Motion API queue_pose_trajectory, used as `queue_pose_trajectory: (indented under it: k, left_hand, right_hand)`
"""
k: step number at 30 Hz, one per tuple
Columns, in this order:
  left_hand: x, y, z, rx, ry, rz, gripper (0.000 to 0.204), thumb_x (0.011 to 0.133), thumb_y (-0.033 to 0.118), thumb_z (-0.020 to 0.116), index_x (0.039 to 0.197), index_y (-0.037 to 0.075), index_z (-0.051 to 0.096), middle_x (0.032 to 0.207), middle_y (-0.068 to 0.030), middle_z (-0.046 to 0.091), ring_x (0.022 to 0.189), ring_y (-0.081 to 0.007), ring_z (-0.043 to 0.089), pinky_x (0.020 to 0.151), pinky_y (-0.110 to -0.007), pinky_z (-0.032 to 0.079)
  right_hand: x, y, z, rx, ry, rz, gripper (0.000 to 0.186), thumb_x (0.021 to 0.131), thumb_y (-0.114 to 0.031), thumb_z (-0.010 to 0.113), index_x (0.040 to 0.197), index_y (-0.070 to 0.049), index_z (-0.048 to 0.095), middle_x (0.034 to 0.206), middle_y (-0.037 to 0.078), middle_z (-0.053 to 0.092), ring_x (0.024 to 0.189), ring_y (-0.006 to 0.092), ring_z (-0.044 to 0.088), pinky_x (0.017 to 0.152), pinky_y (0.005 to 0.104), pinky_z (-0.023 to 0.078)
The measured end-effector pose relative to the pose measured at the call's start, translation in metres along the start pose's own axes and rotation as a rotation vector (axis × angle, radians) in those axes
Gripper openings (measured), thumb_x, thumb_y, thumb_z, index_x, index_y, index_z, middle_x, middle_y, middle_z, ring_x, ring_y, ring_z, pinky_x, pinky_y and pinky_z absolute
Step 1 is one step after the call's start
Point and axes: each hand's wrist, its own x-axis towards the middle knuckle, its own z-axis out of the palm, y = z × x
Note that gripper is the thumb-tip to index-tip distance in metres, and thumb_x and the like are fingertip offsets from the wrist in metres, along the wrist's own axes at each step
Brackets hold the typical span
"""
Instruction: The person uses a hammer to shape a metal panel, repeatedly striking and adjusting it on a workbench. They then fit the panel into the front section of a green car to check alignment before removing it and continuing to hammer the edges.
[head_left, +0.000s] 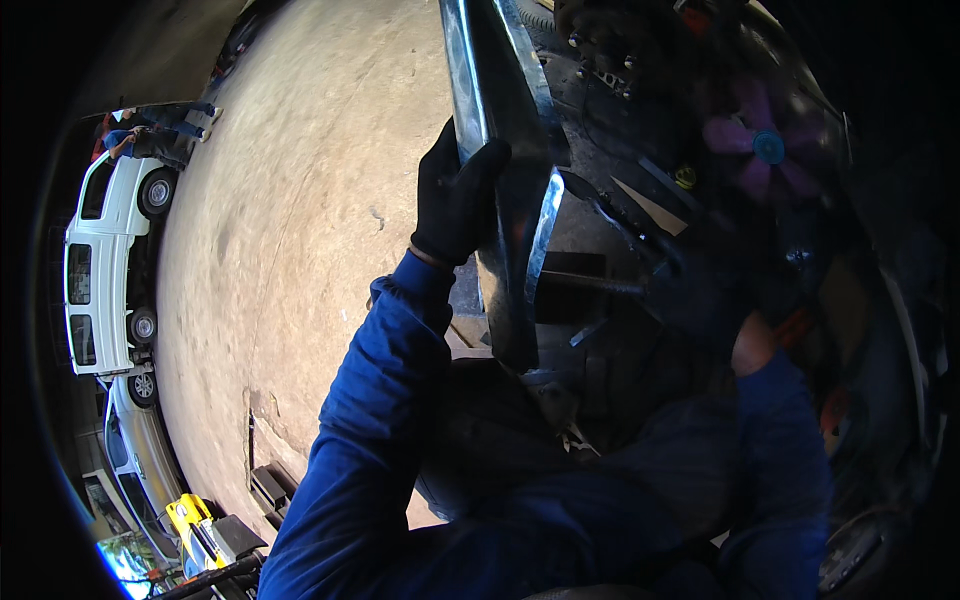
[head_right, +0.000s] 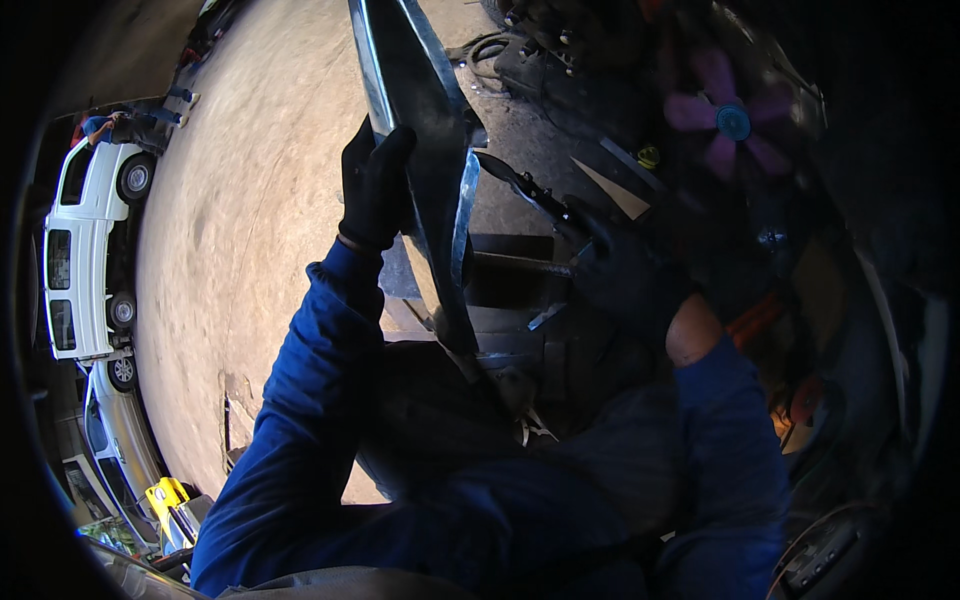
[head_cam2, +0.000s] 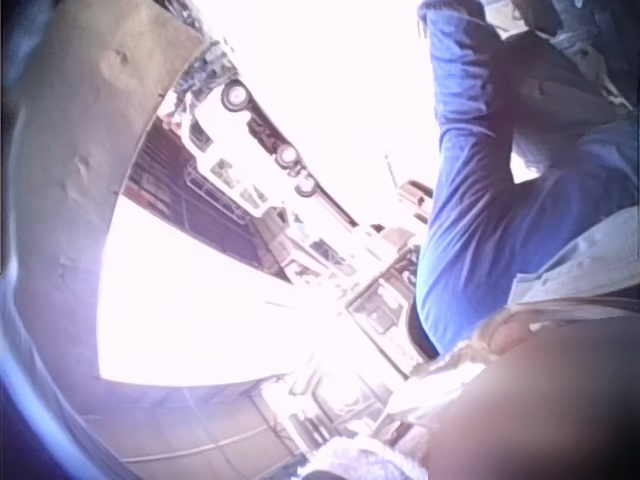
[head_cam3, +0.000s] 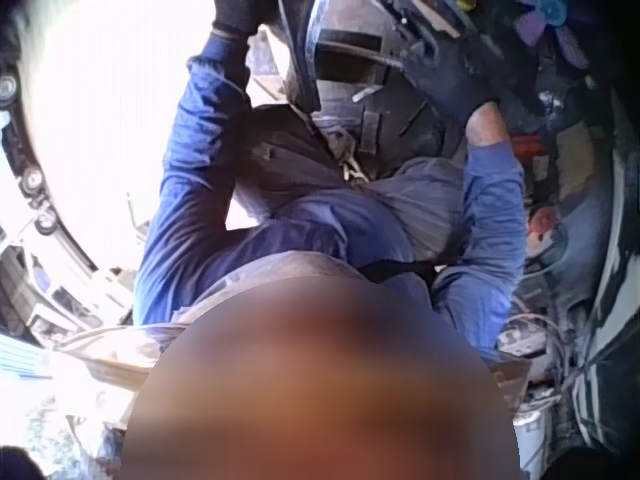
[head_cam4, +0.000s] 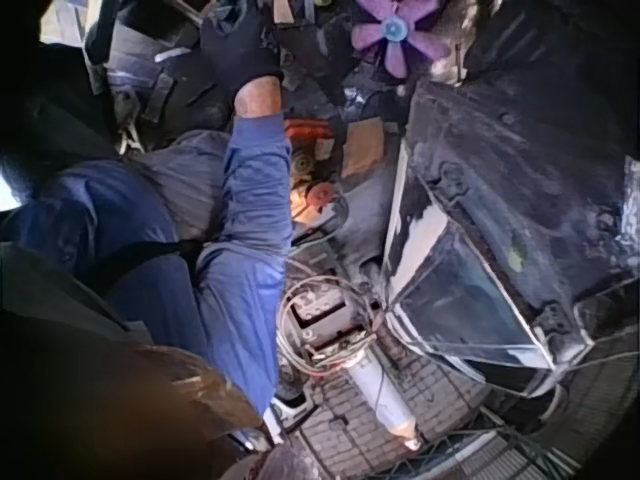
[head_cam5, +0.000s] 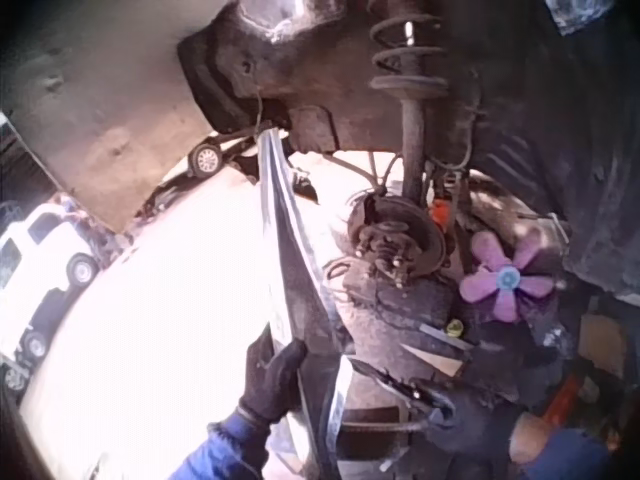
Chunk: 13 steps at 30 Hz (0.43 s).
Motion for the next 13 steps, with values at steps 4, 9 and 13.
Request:
queue_pose_trajectory:
  k: [4,9,13]
  left_hand:
    - [0.012,-0.021,-0.032,-0.054,-0.008,-0.086,0.043,0.103,0.033,0.057,0.125,-0.003,0.062,0.109,-0.0136,0.072,0.097,-0.0205,0.071,0.087,-0.035,0.057]
    - [0.024,-0.048,-0.055,-0.495,-0.105,-0.213,0.067,0.099,0.054,0.052,0.132,-0.004,0.056,0.119,-0.0209,0.069,0.102,-0.0322,0.071,0.093,-0.041,0.057]
    - [0.021,-0.052,-0.052,-0.798,-0.212,-0.224,0.061,0.101,0.048,0.054,0.133,-0.003,0.057,0.123,-0.0183,0.068,0.108,-0.0296,0.069,0.101,-0.042,0.054]
  right_hand:
    - [0.006,0.046,0.017,0.338,-0.05,-0.01,0.061,0.09,-0.016,0.067,0.147,-0.007,0.049,0.11,0.012,0.068,0.091,0.0235,0.067,0.08,0.0383,0.055]
    - [0.018,0.086,-0.005,0.275,0.031,0.201,0.054,0.089,-0.022,0.073,0.138,-0.004,0.056,0.107,0.009,0.062,0.095,0.0204,0.061,0.084,0.0392,0.052]
    - [0.026,0.092,-0.015,-0.442,0.161,-0.044,0.061,0.087,-0.033,0.077,0.141,-0.014,0.056,0.128,0.015,0.061,0.117,0.0268,0.059,0.101,0.0451,0.047]
